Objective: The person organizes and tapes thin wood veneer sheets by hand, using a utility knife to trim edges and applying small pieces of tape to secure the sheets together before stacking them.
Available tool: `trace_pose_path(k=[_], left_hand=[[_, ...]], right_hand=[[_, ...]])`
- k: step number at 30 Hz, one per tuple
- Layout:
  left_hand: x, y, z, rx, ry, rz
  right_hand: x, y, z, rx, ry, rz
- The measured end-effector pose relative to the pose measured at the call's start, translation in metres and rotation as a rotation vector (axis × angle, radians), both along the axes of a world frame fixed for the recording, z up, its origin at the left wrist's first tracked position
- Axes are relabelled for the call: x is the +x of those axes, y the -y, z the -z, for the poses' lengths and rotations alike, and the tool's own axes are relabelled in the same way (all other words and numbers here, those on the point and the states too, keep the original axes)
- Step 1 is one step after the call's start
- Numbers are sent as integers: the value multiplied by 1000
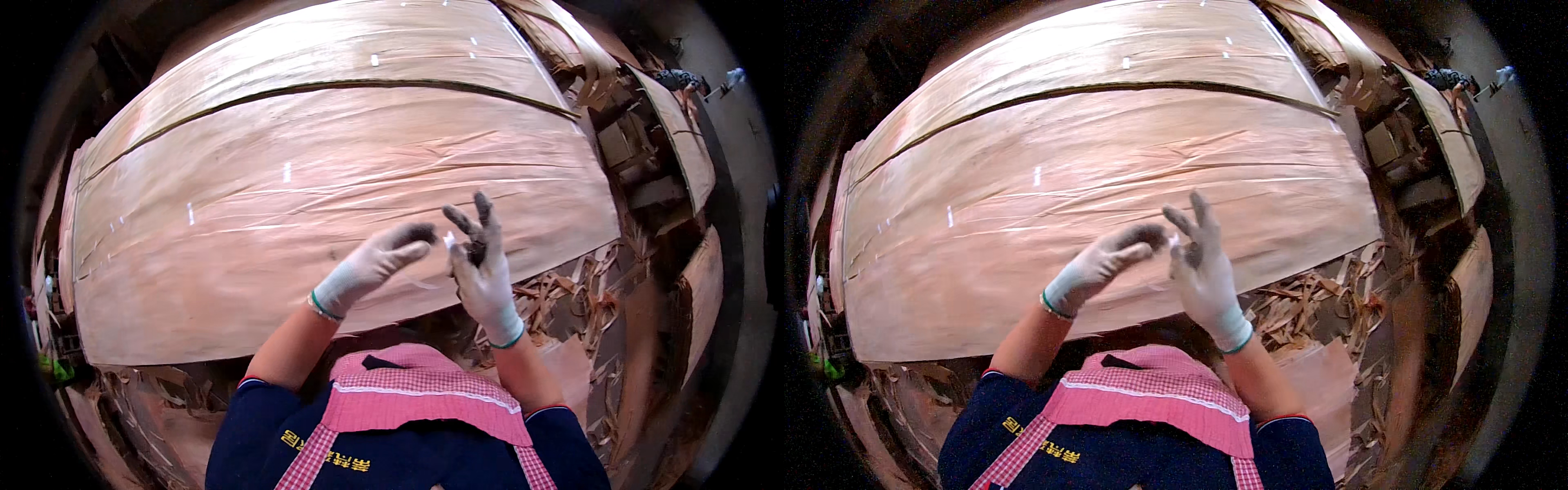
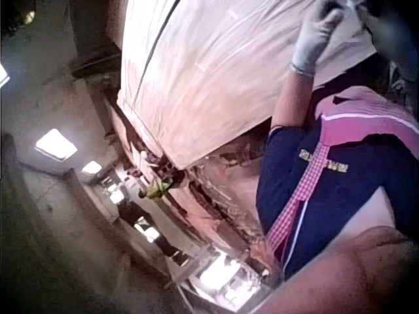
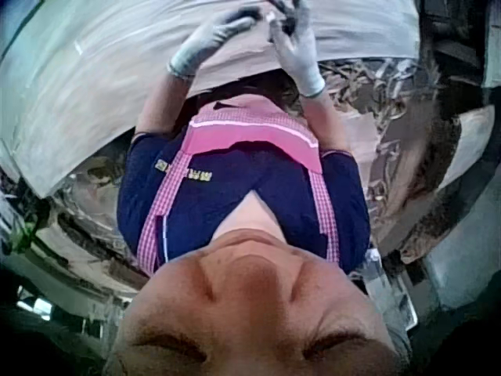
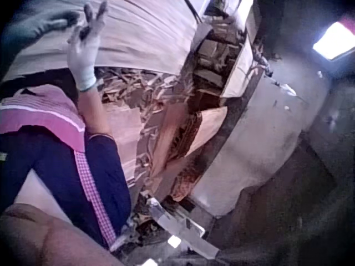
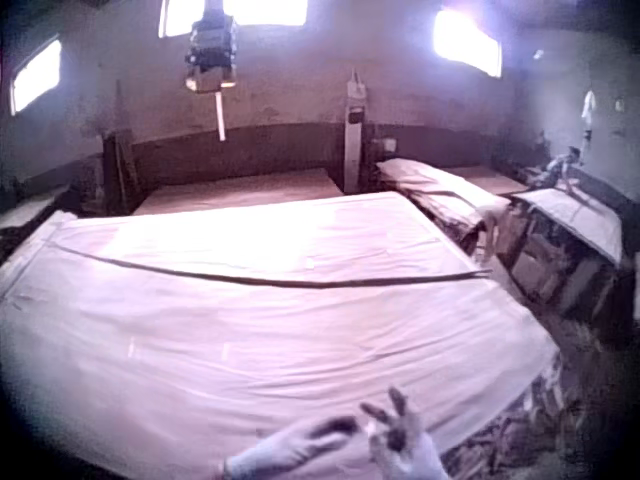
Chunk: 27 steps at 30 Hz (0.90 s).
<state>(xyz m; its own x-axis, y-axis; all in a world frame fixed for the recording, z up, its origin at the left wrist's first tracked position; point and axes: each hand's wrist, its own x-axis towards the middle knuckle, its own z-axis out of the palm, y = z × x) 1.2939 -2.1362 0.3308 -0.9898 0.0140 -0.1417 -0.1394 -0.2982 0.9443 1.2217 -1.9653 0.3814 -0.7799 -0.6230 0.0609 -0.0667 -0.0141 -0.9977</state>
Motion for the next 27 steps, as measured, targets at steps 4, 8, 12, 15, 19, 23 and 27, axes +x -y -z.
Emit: trace_pose_path(k=[4,8,12,15,19,23,27], left_hand=[[-25,-53,-31,99,-17,-14],[-51,-56,-25,189,24,-142],[-88,-35,3,68,-12,-360],[-128,-5,89,-7,28,-552],[-157,20,136,-685,132,-610],[-193,42,138,-936,152,-650],[-216,55,137,-953,252,-603]], right_hand=[[-23,-28,7,-39,-86,-55],[-46,-33,3,9,5,-69],[-80,-12,19,193,-1,29],[-114,-12,84,361,266,-115],[-136,3,126,407,393,-124],[-165,24,168,443,412,-47],[-183,38,184,453,383,39]])
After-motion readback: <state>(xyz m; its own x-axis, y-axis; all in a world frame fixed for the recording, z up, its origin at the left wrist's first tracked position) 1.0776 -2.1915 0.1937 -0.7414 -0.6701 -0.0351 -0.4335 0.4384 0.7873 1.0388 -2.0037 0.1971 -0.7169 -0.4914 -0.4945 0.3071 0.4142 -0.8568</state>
